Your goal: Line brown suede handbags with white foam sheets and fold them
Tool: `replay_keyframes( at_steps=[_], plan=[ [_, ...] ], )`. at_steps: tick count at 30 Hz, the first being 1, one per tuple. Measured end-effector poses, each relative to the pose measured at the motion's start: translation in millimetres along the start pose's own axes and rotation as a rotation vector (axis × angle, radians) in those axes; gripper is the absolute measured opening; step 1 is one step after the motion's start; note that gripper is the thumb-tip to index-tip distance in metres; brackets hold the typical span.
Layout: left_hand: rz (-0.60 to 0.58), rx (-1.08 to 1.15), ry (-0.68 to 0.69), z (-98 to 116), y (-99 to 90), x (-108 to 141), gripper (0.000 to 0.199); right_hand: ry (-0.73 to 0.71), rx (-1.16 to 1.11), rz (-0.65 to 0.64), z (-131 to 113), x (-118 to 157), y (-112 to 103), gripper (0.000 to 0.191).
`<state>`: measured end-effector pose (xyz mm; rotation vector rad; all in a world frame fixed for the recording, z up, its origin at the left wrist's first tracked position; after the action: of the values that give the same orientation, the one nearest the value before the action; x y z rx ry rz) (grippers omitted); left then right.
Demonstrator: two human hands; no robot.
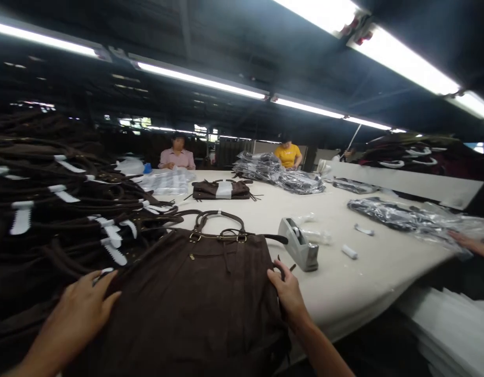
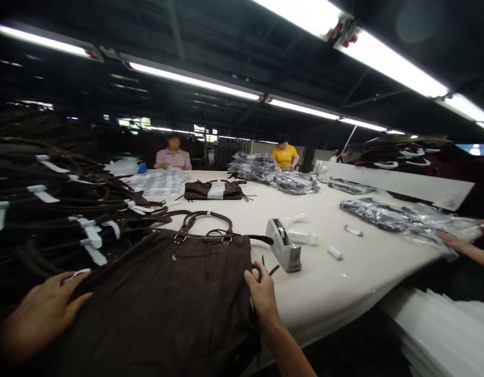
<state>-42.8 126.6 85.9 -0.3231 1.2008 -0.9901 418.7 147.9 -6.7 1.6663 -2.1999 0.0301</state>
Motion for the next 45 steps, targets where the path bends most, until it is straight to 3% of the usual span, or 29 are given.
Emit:
replay_keyframes(
  at_steps=[2,5,8,12,15,18,21,23,25,28,30,34,38,40,42,45],
  plan=[
    [-0.096,0.142,-0.006,37.8,23.7,7.2,0.048,0.001,-0.102,-0.089,5.4,9.9,8.8,0.068],
    [-0.417,0.548,-0.127,119.2,87.0,16.8,0.062,0.027,-0.207,-0.264,6.6,28.3,21.7,0.063],
    [-0.586,0.62,-0.12,195.6,143.3,4.9,0.075,-0.021,-0.059,-0.262,3.5,47.7,22.8,0.064],
    [-0.733,0.339,-0.03,246.2,215.2,-21.7,0.07,-0.187,0.307,-0.142,-4.3,73.2,21.5,0.055],
    [-0.82,0.173,0.085,262.9,245.8,-33.5,0.043,-0.22,0.321,-0.172,-9.0,81.9,11.7,0.042],
    [-0.873,0.034,0.175,264.7,246.2,-43.1,0.034,-0.067,-0.045,-0.247,-10.6,68.0,-16.9,0.042],
    [-0.87,-0.055,0.21,264.9,232.4,-52.4,0.039,-0.003,-0.603,-0.203,-19.6,36.6,-44.2,0.033],
    [-0.855,-0.08,0.217,269.3,226.3,-55.0,0.041,0.049,-0.866,-0.2,-20.2,10.9,-37.0,0.019],
    [-0.838,-0.064,0.216,275.4,225.3,-54.5,0.044,0.199,-0.978,-0.24,-10.6,-12.6,-6.1,0.011],
    [-0.811,0.023,0.191,278.3,227.1,-53.8,0.047,0.342,-0.869,-0.266,9.3,-32.7,41.3,0.02],
    [-0.803,0.103,0.147,271.6,226.0,-54.2,0.051,0.336,-0.76,-0.253,22.0,-37.8,56.0,0.031],
    [-0.755,0.29,-0.038,239.2,208.7,-55.2,0.054,0.309,-0.613,-0.16,48.8,-40.6,46.1,0.032],
    [-0.564,0.766,-0.48,200.8,183.5,-48.1,0.039,0.323,-0.421,-0.149,61.9,-42.3,40.8,0.02],
    [-0.525,0.875,-0.653,189.8,177.8,-40.5,0.032,0.347,-0.322,-0.228,61.6,-40.1,53.7,0.009],
    [-0.511,0.884,-0.746,183.8,175.6,-35.2,0.03,0.336,-0.255,-0.259,56.5,-37.5,62.7,0.012],
    [-0.474,0.889,-0.774,182.1,176.1,-35.6,0.035,0.122,0.041,-0.044,33.3,-37.5,48.9,0.015]
  ],
)
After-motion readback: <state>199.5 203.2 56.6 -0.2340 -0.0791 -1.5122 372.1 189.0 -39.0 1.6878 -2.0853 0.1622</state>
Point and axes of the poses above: each hand's wrist, its own x-axis away from the middle knuckle, its own y-axis out of the palm, z = x × y, the point moved 9 cm from there along -x, towards the middle knuckle, and after that the axes turned 13 degrees about y, right-handed, at the moved point
